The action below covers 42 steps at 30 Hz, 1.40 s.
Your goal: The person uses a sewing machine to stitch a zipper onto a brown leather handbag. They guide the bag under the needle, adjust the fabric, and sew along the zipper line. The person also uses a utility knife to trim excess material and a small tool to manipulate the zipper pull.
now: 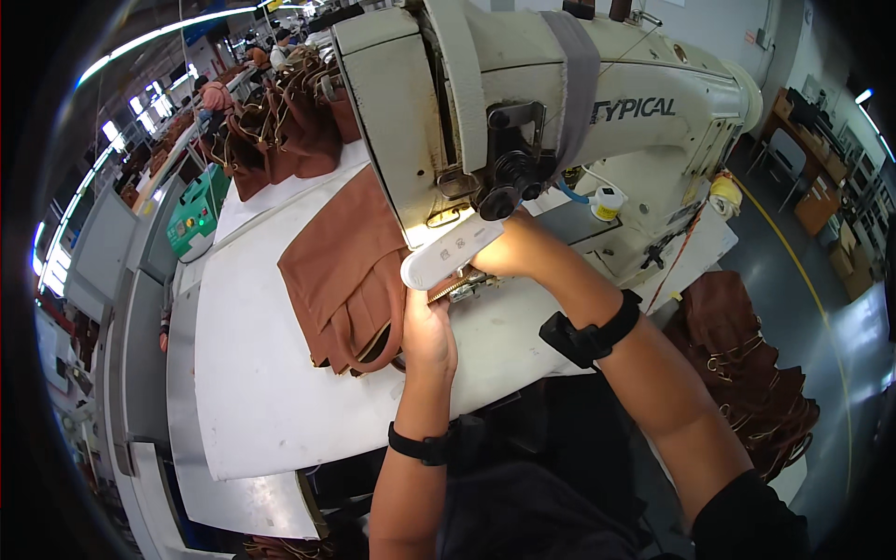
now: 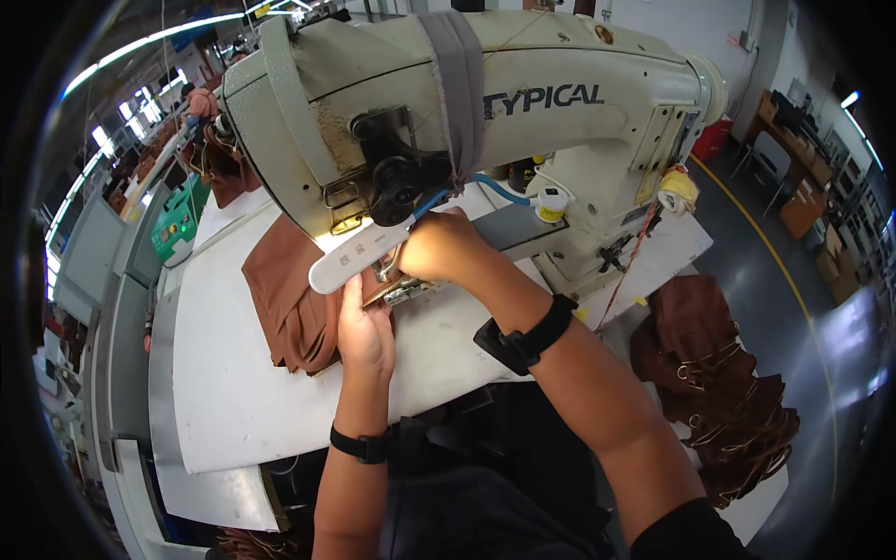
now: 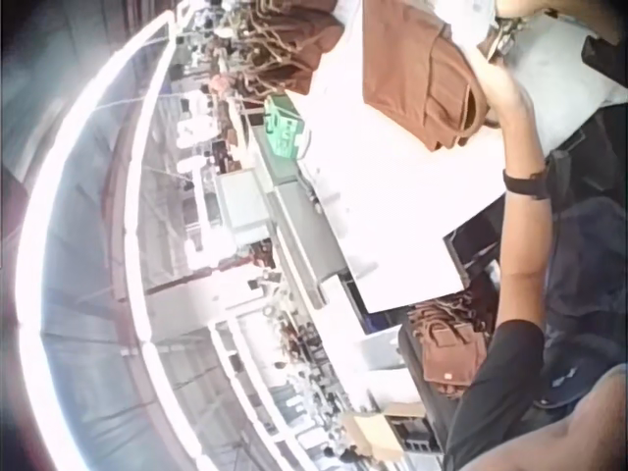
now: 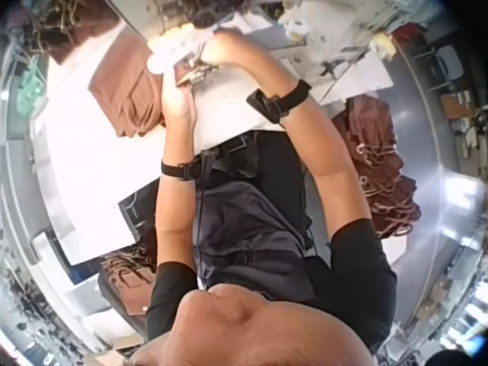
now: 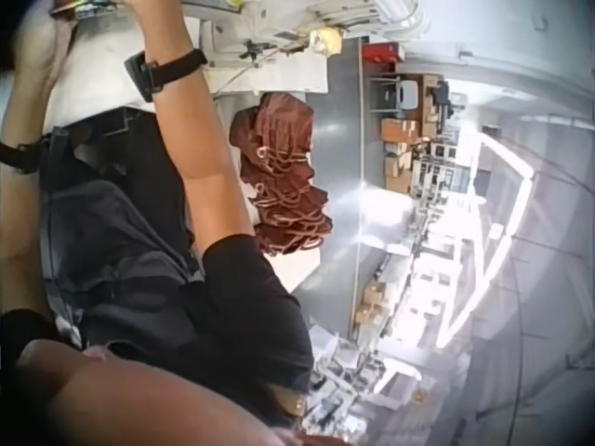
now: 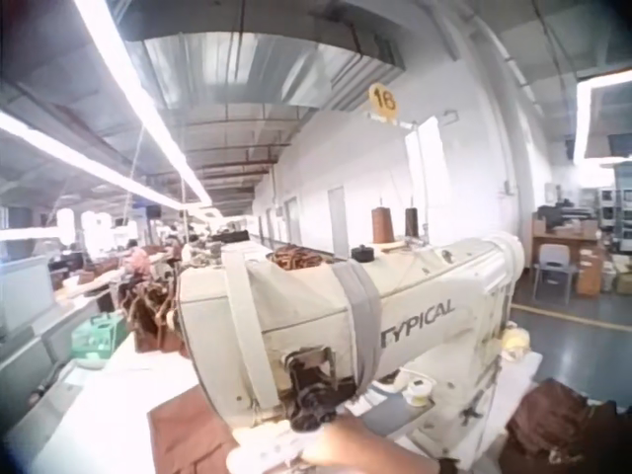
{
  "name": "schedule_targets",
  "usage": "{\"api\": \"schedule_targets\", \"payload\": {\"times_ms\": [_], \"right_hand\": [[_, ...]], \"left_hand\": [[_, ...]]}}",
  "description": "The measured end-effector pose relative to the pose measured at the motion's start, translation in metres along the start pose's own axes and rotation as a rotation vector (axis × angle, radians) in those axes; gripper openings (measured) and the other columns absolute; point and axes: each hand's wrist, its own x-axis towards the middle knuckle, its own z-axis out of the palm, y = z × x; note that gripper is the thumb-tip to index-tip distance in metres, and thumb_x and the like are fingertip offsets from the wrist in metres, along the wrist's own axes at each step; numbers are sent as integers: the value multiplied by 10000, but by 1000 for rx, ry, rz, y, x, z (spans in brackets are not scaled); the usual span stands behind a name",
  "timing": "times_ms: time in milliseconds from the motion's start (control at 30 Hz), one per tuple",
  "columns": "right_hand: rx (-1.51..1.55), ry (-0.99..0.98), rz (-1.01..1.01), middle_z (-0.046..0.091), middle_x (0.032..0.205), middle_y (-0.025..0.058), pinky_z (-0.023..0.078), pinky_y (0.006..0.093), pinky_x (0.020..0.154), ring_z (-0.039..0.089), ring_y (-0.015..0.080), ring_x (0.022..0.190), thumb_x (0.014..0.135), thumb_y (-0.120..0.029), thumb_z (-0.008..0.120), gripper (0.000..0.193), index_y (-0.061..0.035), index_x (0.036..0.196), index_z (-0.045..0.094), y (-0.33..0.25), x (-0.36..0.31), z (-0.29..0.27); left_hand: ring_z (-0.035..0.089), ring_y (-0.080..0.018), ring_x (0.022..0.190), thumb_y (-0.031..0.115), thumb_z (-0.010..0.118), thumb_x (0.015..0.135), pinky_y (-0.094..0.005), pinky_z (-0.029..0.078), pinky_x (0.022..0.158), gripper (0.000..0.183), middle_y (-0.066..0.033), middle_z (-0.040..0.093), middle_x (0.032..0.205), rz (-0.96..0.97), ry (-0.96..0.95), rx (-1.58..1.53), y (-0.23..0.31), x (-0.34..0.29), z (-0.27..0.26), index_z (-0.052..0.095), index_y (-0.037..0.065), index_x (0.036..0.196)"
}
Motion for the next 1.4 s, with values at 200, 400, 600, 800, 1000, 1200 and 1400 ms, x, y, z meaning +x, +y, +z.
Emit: {"api": "schedule_targets", "payload": {"times_ms": [200, 400, 600, 800, 1000, 1200, 1400], "right_hand": [[30, 388, -32, 725, 834, 153, 490, 475, 873, 711, 340, 839, 784, -144, 694, 113, -54, 845, 725, -15, -19, 15], [-16, 694, -115, 669, 771, 125, 417, 433, 894, 635, 302, 848, 775, -103, 697, 114, -30, 691, 670, -34, -26, 18], [-51, 694, -97, 665, 835, 117, 414, 451, 914, 610, 298, 900, 790, -108, 704, 86, -29, 764, 681, -41, -38, 19], [-65, 737, -49, 665, 962, 96, 414, 463, 967, 603, 302, 1014, 782, -65, 697, 169, -33, 949, 698, -46, -47, 23], [-34, 805, 6, 678, 997, 89, 417, 463, 990, 610, 299, 1048, 795, -22, 698, 240, -36, 1034, 705, -54, -50, 29], [9, 833, 16, 693, 1016, 90, 427, 445, 987, 618, 300, 1059, 775, 1, 735, 232, -40, 999, 691, -57, -52, 29], [14, 884, 10, 706, 982, 82, 436, 435, 965, 633, 296, 1017, 775, -14, 759, 186, -48, 935, 670, -55, -49, 31]], "left_hand": [[511, -245, 1414, 270, 387, 1154, -444, 376, 1189, 462, -115, 530, 1538, -4, 118, 62, 8, -8, 7, 409, 41, 1555], [519, -210, 1382, 257, 407, 1149, -400, 381, 1196, 429, -107, 542, 1493, -22, 38, -13, 24, -10, 4, 485, -5, 1479], [549, -215, 1359, 303, 485, 1142, -428, 395, 1179, 471, -87, 555, 1511, -12, 114, 42, 17, -19, 2, 459, 50, 1538], [538, -199, 1381, 262, 528, 1128, -421, 404, 1193, 460, -79, 550, 1514, -6, 80, 153, 22, -23, 2, 460, 68, 1539], [452, -181, 1434, 296, 465, 1153, -395, 373, 1210, 493, -64, 459, 1548, 21, 10, 251, 19, -24, -7, 370, 79, 1585], [477, -173, 1407, 300, 525, 1130, -400, 402, 1182, 505, -70, 475, 1531, 19, 49, 277, 21, -27, -4, 392, 91, 1570], [502, -175, 1382, 295, 546, 1121, -405, 400, 1184, 517, -72, 516, 1497, 12, 31, 291, 25, -26, -3, 398, 91, 1572]]}}
